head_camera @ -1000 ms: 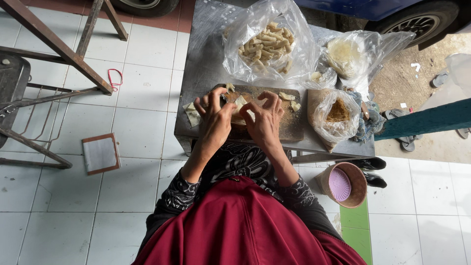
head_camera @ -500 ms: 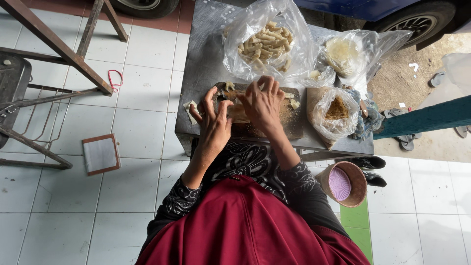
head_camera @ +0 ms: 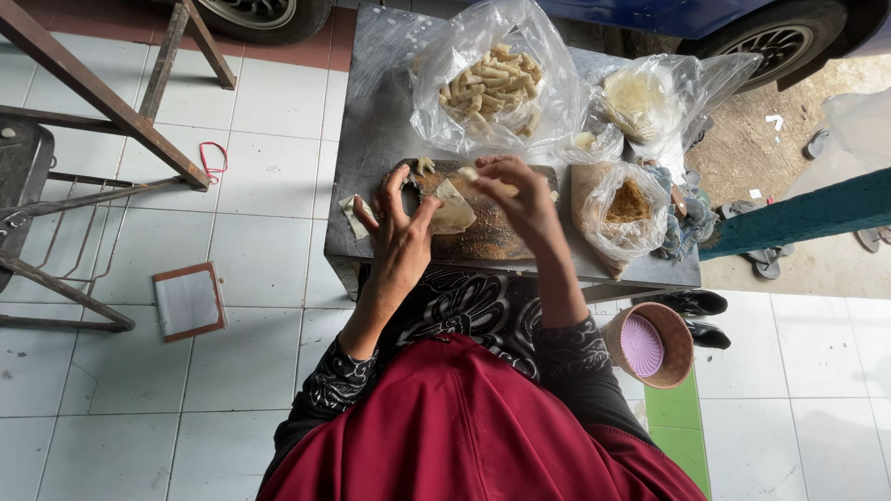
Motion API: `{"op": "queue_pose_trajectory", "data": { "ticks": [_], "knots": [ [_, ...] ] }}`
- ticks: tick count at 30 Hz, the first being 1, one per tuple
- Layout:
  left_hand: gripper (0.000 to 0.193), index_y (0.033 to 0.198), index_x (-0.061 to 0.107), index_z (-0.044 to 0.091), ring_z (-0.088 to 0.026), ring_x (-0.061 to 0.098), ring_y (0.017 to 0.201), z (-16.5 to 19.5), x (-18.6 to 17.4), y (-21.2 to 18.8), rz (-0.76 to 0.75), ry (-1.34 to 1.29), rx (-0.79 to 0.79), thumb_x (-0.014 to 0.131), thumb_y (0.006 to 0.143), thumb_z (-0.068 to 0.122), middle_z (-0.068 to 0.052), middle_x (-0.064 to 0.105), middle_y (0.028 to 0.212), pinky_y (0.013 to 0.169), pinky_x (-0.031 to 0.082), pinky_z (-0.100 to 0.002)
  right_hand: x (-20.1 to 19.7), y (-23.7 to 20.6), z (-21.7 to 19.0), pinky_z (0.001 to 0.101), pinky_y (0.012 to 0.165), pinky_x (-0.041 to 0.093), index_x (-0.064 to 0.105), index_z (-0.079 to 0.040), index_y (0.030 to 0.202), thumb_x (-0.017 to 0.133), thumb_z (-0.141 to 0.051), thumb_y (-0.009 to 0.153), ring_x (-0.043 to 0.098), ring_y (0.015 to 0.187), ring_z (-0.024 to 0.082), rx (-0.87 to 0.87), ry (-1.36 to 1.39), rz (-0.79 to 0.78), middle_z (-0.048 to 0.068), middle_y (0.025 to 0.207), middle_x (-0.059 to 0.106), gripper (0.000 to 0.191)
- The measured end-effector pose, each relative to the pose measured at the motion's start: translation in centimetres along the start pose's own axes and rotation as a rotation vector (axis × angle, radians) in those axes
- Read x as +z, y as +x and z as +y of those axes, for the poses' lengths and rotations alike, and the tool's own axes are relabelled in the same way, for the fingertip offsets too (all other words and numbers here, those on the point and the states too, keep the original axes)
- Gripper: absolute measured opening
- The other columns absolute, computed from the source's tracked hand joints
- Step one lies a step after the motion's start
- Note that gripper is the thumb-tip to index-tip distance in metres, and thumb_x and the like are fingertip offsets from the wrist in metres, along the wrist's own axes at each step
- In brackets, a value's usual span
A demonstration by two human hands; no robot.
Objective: The person sits at a low metal table and shapes small dough pieces by hand on a wooden board, folding and pinching dough wrappers and placing finished pieces into a plastic bag. At the end the person holds up a round flat dough and picks up a knife.
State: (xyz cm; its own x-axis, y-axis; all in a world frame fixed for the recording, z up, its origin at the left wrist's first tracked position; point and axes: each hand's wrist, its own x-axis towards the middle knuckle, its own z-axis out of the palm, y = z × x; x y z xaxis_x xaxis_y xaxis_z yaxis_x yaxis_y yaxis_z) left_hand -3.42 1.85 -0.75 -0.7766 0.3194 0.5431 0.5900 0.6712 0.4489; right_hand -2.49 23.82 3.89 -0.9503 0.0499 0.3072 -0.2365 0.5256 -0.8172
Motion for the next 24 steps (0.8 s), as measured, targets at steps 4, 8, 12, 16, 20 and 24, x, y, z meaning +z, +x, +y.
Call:
{"op": "queue_pose_trajectory", "data": {
  "ticks": [4,8,12,16,20,24],
  "knots": [
    [0.022,0.102,0.075,0.016,-0.033,0.040,0.142,0.2,-0.3,-0.2,-0.006,-0.031,0.000,0.083,0.083,0.009,-0.011,0.034,0.154,0.113,0.017,-0.078,-2.8,-1.2,0.4,0.0363,0.090,0.060,0.073,0.000,0.107,0.071,-0.022,0.098,0.073,0.093,0.018,0.353,0.666,-0.018,0.014,0.105,0.077,0.024],
    [0.027,0.101,0.076,0.014,-0.033,0.040,0.140,0.2,-0.6,-0.1,-0.038,-0.055,-0.008,0.087,0.077,0.012,-0.011,0.036,0.153,0.112,0.017,-0.076,-3.2,-0.6,0.2,0.0331,0.082,0.061,0.069,0.003,0.111,0.070,-0.014,0.100,0.073,0.090,0.018,0.376,0.870,-0.063,0.017,0.102,0.075,0.020],
    [0.025,0.098,0.075,0.015,-0.030,0.041,0.140,0.6,-0.8,0.1,-0.061,-0.051,-0.009,0.089,0.077,0.015,-0.009,0.039,0.153,0.114,0.017,-0.074,-4.5,2.6,-0.8,0.0315,0.075,0.062,0.068,-0.001,0.116,0.069,-0.012,0.097,0.073,0.085,0.018,0.420,0.817,0.022,0.015,0.100,0.075,0.022],
    [0.036,0.116,0.075,0.017,-0.025,0.042,0.131,0.9,-1.4,1.3,0.048,-0.221,-0.049,0.088,0.084,0.027,-0.007,0.042,0.152,0.115,0.026,-0.062,-4.9,3.9,-2.2,0.0312,0.076,0.064,0.069,0.000,0.115,0.068,-0.015,0.097,0.074,0.083,0.018,0.327,0.695,-0.071,0.015,0.101,0.076,0.022],
    [0.051,0.135,0.068,0.008,-0.022,0.049,0.115,0.6,-3.6,3.0,0.117,-0.470,-0.045,0.081,0.091,0.031,-0.009,0.050,0.141,0.107,0.045,-0.044,-2.4,1.2,-3.3,0.0326,0.075,0.066,0.071,0.001,0.107,0.073,-0.017,0.094,0.075,0.081,0.017,0.285,0.604,-0.220,0.012,0.096,0.077,0.022],
    [0.032,0.126,0.071,0.007,-0.016,0.067,0.093,1.1,-5.9,3.6,-0.102,-0.725,-0.014,0.074,0.097,0.019,-0.006,0.069,0.117,0.084,0.058,-0.029,-0.9,-0.6,-3.9,0.0276,0.074,0.061,0.074,0.003,0.107,0.073,-0.021,0.097,0.072,0.079,0.013,0.331,0.591,-0.295,0.008,0.090,0.075,0.026]
  ]
}}
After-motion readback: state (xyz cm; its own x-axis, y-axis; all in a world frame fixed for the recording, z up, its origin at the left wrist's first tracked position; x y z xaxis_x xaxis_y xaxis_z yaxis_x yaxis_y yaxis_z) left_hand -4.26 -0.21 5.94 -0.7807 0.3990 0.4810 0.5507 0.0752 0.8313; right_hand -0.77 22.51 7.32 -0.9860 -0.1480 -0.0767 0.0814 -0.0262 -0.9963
